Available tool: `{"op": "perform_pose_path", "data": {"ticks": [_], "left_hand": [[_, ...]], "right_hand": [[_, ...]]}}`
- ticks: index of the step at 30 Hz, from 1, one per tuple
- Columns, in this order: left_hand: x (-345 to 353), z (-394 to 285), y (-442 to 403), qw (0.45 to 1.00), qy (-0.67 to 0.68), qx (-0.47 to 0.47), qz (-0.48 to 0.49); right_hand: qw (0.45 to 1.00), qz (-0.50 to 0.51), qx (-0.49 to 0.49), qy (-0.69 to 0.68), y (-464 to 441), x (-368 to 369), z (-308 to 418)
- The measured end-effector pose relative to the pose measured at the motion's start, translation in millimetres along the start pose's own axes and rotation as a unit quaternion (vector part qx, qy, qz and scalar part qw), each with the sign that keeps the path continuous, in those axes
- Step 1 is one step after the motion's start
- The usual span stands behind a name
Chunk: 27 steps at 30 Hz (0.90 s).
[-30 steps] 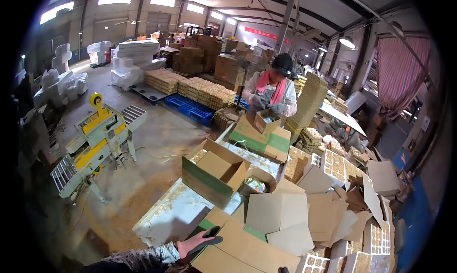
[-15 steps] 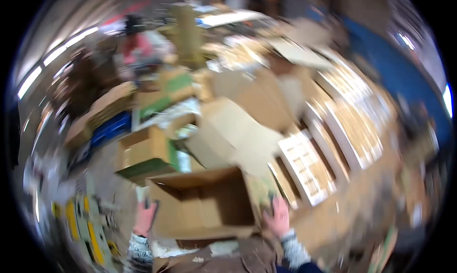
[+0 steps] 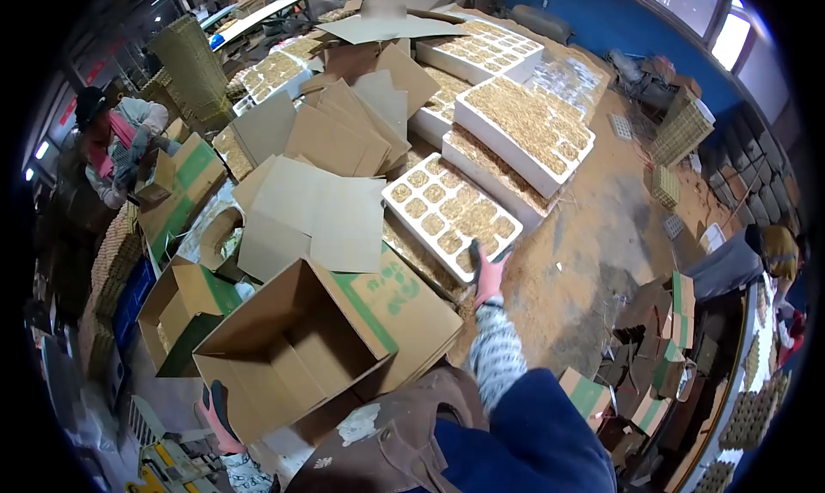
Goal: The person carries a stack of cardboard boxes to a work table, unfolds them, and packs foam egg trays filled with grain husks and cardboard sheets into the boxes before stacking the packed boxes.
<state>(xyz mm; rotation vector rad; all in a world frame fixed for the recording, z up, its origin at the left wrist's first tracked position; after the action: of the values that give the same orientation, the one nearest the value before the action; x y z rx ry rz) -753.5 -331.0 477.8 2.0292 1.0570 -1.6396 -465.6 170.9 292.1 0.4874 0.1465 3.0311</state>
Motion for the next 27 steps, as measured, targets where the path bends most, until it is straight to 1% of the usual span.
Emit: {"op": "perform_pose_path", "data": {"ticks": [1, 2, 3, 4, 6, 7, 8, 9, 10, 11, 12, 13, 14, 15, 16, 17, 18, 19, 20, 21, 22, 23, 24, 25, 26, 27], "left_hand": [[0.0, -1.0, 4.4, 1.0, -0.023, 0.005, 0.02], [0.3, -4.1, 8.0, 1.0, -0.011, 0.009, 0.006], [0.1, -9.3, 6.8, 1.0, 0.0, 0.014, -0.01], [-1.7, -12.5, 6.6, 0.999, 0.009, 0.02, -0.029], [-3.8, -11.3, 7.2, 0.999, 0.009, 0.018, -0.028], [-2.7, -8.6, 6.2, 0.999, 0.011, 0.016, -0.031], [0.6, -0.6, 7.4, 0.998, 0.048, -0.028, -0.028], [6.5, 11.7, 10.4, 0.993, 0.085, -0.077, -0.031], [14.9, 28.3, 16.9, 0.983, 0.121, -0.131, -0.041], [39.4, 63.6, 26.0, 0.855, 0.422, -0.283, -0.104], [34.7, 52.9, 21.9, 0.854, 0.43, -0.272, -0.103], [30.3, 42.0, 18.4, 0.854, 0.439, -0.262, -0.103], [22.5, 32.1, 17.0, 0.926, 0.281, -0.225, -0.109], [5.9, 12.7, 7.1, 0.92, 0.309, -0.209, -0.121], [-9.6, -5.1, -7.2, 0.833, 0.444, -0.314, -0.098], [-11.7, -9.2, -13.3, 0.887, 0.351, -0.269, -0.134], [-4.0, -4.9, -19.7, 0.869, 0.43, -0.23, -0.085], [10.8, -0.4, -23.2, 0.863, 0.434, -0.249, -0.075], [-2.6, -13.6, -31.3, 0.871, 0.425, -0.24, -0.052], [6.2, -17.6, -35.1, 0.89, 0.386, -0.235, -0.067], [16.7, -15.9, -39.2, 0.906, 0.346, -0.228, -0.081], [22.2, -11.1, -44.1, 0.903, 0.369, -0.213, -0.059], [22.6, -6.1, -48.0, 0.898, 0.391, -0.197, -0.036], [7.0, -8.3, -45.3, 0.898, 0.403, -0.176, -0.016], [21.9, 3.9, -41.9, 0.842, 0.512, -0.173, -0.013], [18.0, 7.2, -40.8, 0.772, 0.611, -0.173, -0.009]], "right_hand": [[0.999, -0.032, -0.003, 0.011, -2.0, -4.1, -29.4], [1.0, -0.015, 0.014, -0.016, 19.8, 20.5, 2.8], [0.993, -0.06, -0.029, 0.096, 10.4, 22.9, -17.3], [0.994, -0.057, -0.023, 0.092, 0.9, 25.8, -24.8], [0.995, -0.052, -0.011, 0.083, -18.0, 32.4, -38.5], [0.993, -0.079, -0.012, 0.088, -17.4, 36.3, -25.9], [0.99, -0.101, -0.014, 0.094, -16.1, 41.3, -10.7], [0.991, -0.093, 0.011, 0.09, -9.0, 46.4, 19.8], [0.993, -0.075, 0.038, 0.087, -6.4, 44.8, 39.5], [0.98, -0.032, -0.023, 0.197, -26.2, 23.1, 27.4], [0.978, 0.059, 0.006, 0.199, 9.7, 41.4, 82.7], [0.991, 0.085, 0.033, 0.099, 14.9, 43.7, 94.2], [0.982, 0.14, 0.014, 0.129, 19.8, 40.3, 112.1], [0.983, 0.162, 0.076, 0.048, 46.9, 57.7, 149.8], [0.97, 0.212, 0.109, 0.039, 57.2, 61.5, 169.6], [0.959, 0.255, 0.0, 0.121, 75.4, 76.5, 193.6], [0.942, 0.285, -0.071, 0.164, 94.9, 90.5, 214.0], [0.919, 0.306, -0.144, 0.203, 114.4, 104.9, 234.0], [0.87, 0.337, -0.217, 0.288, 127.2, 112.2, 248.2], [0.81, 0.355, -0.295, 0.36, 140.2, 119.7, 262.3], [0.71, 0.404, -0.39, 0.425, 153.6, 130.5, 271.2], [0.817, 0.451, -0.181, 0.312, 165.0, 146.2, 267.6], [0.865, 0.466, 0.042, 0.18, 176.0, 158.9, 262.5], [0.852, 0.476, 0.096, 0.195, 180.6, 165.4, 254.0], [0.836, 0.484, 0.148, 0.213, 185.2, 171.4, 245.7], [0.813, 0.515, 0.162, 0.218, 203.2, 189.9, 247.6]]}}
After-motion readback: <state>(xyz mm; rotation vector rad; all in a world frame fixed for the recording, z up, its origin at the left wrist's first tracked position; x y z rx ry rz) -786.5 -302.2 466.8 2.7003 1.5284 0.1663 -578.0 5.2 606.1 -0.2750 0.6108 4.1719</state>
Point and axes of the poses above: each hand's wrist, its own y-axis away from the middle knuckle, its own x-axis out of the palm, z = x × y, the point moved 2 cm from there along -y, towards the middle knuckle
